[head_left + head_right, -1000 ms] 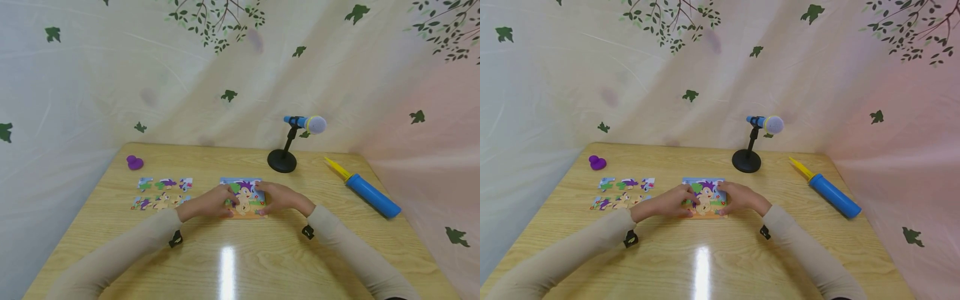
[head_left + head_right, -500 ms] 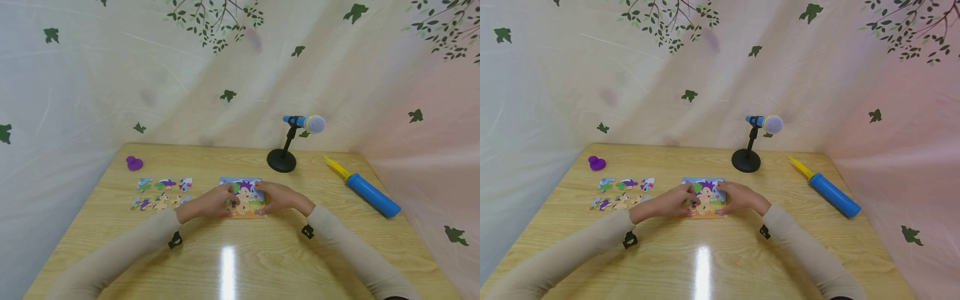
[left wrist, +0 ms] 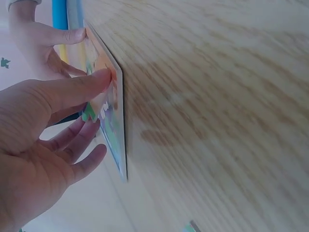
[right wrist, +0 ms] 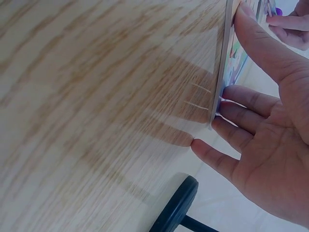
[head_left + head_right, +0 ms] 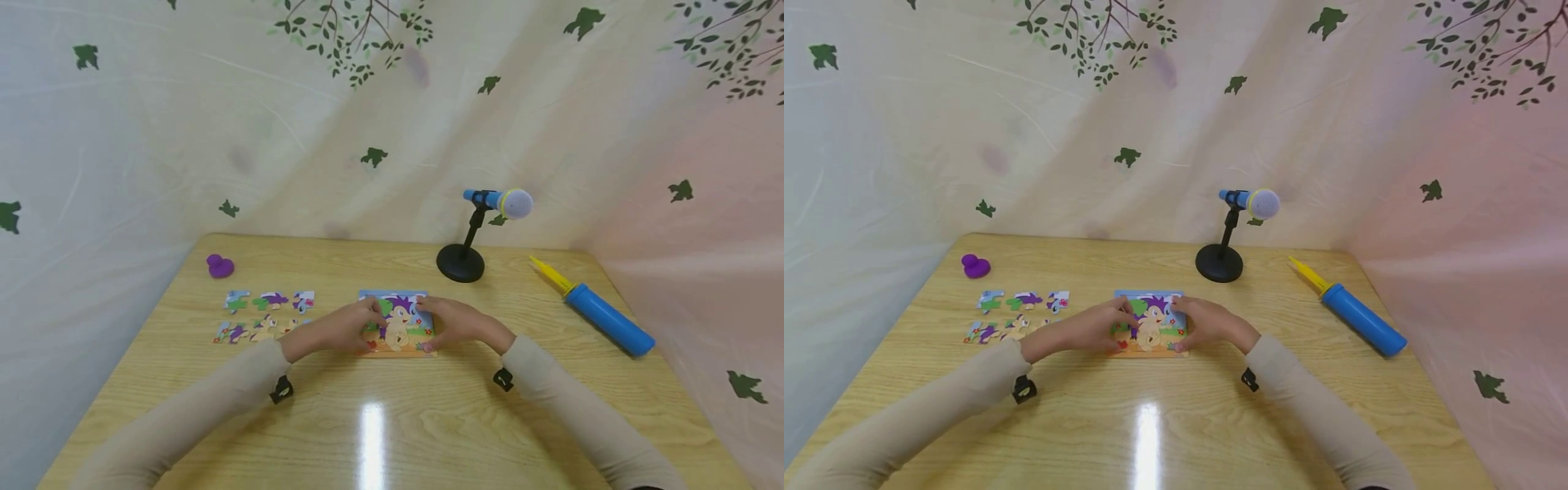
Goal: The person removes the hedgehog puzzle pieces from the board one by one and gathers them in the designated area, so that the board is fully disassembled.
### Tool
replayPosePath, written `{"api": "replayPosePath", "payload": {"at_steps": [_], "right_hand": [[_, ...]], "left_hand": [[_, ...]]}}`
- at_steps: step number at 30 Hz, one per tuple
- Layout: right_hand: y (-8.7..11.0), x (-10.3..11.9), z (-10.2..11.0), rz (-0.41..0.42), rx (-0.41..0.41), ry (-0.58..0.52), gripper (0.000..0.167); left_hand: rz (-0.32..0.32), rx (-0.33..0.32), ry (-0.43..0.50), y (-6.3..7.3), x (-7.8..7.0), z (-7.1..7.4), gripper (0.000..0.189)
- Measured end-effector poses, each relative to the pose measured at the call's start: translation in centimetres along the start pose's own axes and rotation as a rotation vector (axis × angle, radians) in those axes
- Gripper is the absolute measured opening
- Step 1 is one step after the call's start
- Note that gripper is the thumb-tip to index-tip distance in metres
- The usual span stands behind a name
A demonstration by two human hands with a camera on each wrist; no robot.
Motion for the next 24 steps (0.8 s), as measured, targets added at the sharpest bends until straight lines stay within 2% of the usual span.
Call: {"api": "replayPosePath", "payload": {"at_steps": [10, 24], "right_hand": [[0.01, -0.17, -0.04, -0.007, 0.004, 0.001, 0.088], [-0.04, -0.22, -0.11, 0.009, -0.002, 0.001, 0.088]], "left_hand": [[-0.072, -0.019, -0.020, 0.45, -0.11, 0.18, 0.043], [-0.030, 0.041, -0.079, 0.28, -0.29, 0.14, 0.050]]}}
Point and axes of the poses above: each hand's wrist, its own y-axis away from the middle knuckle, its own z-axis out of the back of the hand, x = y × z, the point moved 7 cm from there along -y, towards the middle knuckle, and after that the axes turned 11 degrees about z, right-handed, at the moved point
